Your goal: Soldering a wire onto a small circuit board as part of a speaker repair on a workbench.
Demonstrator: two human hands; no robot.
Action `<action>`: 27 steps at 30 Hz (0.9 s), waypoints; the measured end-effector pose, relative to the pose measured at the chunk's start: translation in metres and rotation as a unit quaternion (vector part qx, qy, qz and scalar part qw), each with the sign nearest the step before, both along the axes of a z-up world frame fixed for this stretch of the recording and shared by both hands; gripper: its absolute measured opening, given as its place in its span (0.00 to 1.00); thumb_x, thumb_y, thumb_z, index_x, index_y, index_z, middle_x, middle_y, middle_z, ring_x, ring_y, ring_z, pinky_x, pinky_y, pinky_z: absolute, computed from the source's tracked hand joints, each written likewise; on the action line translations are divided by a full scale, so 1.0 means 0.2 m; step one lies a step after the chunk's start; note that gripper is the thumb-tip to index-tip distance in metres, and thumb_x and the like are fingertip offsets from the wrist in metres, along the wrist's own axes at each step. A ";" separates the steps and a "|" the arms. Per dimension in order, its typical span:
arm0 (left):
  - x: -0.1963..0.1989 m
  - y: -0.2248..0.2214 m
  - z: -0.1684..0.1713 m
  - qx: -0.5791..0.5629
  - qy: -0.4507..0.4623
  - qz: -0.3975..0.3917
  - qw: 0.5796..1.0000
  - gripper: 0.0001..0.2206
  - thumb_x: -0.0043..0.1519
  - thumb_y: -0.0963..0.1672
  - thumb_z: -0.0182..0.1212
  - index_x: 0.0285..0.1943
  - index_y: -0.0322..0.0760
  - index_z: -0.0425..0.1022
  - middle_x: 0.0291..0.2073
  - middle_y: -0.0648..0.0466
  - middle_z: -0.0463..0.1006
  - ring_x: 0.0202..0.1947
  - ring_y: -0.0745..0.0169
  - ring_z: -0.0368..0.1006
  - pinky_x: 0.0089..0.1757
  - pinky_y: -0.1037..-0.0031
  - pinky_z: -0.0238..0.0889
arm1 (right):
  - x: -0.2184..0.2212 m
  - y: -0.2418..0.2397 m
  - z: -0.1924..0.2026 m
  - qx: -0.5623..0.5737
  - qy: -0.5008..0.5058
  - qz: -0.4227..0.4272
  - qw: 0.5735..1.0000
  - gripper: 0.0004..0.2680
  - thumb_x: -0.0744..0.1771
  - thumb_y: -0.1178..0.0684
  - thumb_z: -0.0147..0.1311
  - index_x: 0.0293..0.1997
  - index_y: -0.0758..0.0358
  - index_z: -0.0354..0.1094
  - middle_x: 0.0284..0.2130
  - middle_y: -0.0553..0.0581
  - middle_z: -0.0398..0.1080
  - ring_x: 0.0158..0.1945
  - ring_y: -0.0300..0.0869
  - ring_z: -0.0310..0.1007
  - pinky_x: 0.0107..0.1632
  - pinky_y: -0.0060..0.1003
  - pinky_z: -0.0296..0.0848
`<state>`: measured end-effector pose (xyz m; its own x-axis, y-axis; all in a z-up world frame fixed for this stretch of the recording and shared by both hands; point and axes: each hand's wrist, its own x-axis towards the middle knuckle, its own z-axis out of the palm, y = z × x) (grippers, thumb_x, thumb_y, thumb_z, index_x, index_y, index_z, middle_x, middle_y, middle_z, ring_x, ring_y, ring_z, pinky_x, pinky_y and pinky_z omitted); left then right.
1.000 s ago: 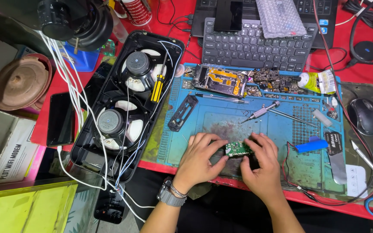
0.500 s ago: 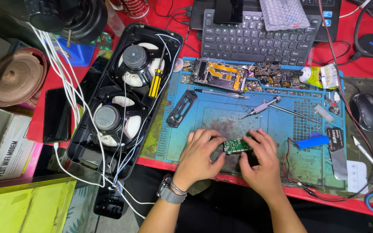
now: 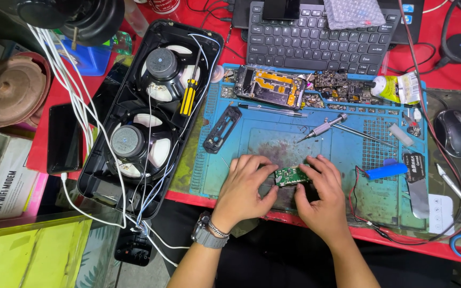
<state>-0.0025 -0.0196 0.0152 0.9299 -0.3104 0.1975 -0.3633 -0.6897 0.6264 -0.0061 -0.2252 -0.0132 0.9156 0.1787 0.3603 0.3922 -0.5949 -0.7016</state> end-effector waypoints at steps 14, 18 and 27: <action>0.00 0.00 -0.01 -0.006 -0.012 -0.004 1.000 0.16 0.61 0.47 0.57 0.55 0.39 0.76 0.49 0.53 0.74 0.52 0.52 0.66 0.51 0.61 0.55 | 0.00 0.00 0.00 -0.001 0.004 -0.001 1.000 0.12 0.66 0.58 0.53 0.56 0.65 0.72 0.59 0.62 0.69 0.70 0.59 0.61 0.70 0.58 0.64; -0.01 0.01 -0.02 -0.005 -0.029 -0.007 1.000 0.15 0.61 0.47 0.58 0.55 0.39 0.75 0.49 0.53 0.74 0.52 0.51 0.67 0.52 0.60 0.56 | 0.00 0.00 0.00 0.001 0.003 0.001 1.000 0.13 0.66 0.58 0.53 0.57 0.65 0.71 0.59 0.62 0.70 0.70 0.59 0.62 0.70 0.57 0.64; -0.01 0.01 -0.02 -0.013 -0.038 -0.007 0.999 0.14 0.62 0.46 0.58 0.54 0.39 0.76 0.48 0.54 0.74 0.51 0.52 0.68 0.51 0.61 0.56 | 0.00 0.00 0.01 0.004 -0.012 0.006 1.000 0.13 0.65 0.60 0.53 0.56 0.66 0.71 0.54 0.61 0.70 0.65 0.58 0.65 0.69 0.55 0.65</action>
